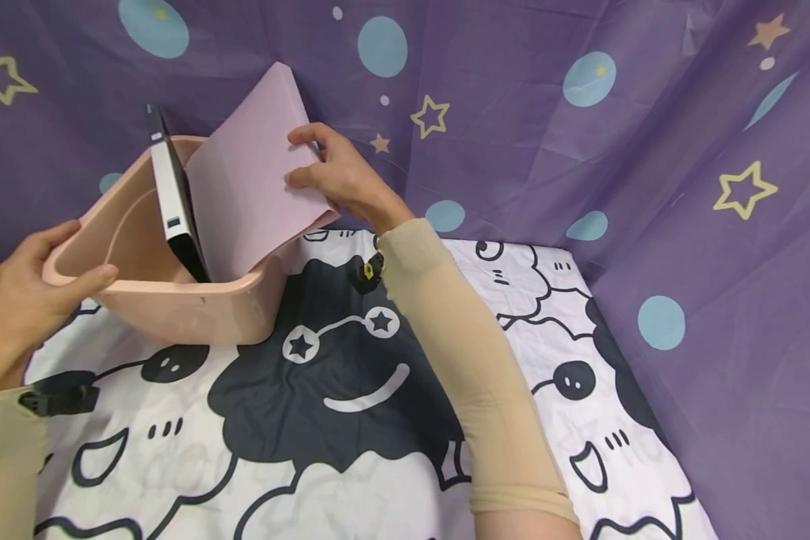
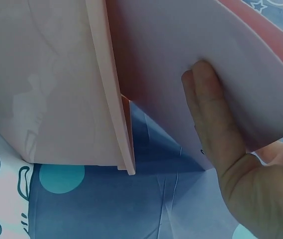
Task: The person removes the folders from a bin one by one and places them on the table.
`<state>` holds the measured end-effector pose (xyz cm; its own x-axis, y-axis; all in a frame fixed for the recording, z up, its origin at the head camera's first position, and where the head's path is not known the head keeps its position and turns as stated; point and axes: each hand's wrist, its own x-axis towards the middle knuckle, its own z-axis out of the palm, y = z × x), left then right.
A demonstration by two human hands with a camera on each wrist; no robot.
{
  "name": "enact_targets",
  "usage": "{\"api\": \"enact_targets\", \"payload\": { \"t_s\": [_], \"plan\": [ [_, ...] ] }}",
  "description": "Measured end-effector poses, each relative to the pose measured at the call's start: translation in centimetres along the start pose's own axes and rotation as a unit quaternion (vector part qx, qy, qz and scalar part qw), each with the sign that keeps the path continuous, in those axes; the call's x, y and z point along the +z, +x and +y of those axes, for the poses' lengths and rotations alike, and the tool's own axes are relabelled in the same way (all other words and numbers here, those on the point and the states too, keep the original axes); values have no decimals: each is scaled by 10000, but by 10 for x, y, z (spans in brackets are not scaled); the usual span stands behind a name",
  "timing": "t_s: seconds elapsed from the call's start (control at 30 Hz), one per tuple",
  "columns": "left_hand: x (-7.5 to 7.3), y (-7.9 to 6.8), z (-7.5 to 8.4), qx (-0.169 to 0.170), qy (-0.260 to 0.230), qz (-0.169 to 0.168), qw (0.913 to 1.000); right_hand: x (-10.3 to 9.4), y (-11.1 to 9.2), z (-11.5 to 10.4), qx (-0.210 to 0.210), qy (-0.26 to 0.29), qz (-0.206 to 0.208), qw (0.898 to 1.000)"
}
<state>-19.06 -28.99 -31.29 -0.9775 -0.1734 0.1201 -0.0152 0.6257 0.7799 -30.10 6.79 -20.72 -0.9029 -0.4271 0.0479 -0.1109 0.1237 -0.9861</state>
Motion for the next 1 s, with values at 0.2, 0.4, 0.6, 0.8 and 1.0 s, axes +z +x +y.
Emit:
{"api": "enact_targets", "payload": {
  "t_s": [0.2, 0.4, 0.6, 0.8, 1.0],
  "plan": [
    [1, -1, 1, -19, -100, 0, 9999, 0, -3, -5, -130, -118, 93, 9998],
    [1, -2, 2, -43, -107, -13, 9999, -2, -9, -9, -172, -218, 280, 9992],
    [4, -2, 2, -45, -109, 2, 9999, -8, -17, -11, -147, -237, 453, 9986],
    [3, -1, 1, -28, -111, 56, 9999, -11, -23, -12, -239, -177, 604, 9977],
    [4, -1, 0, -30, -149, 75, 9999, -12, -29, -10, -381, -28, 723, 9967]
  ]
}}
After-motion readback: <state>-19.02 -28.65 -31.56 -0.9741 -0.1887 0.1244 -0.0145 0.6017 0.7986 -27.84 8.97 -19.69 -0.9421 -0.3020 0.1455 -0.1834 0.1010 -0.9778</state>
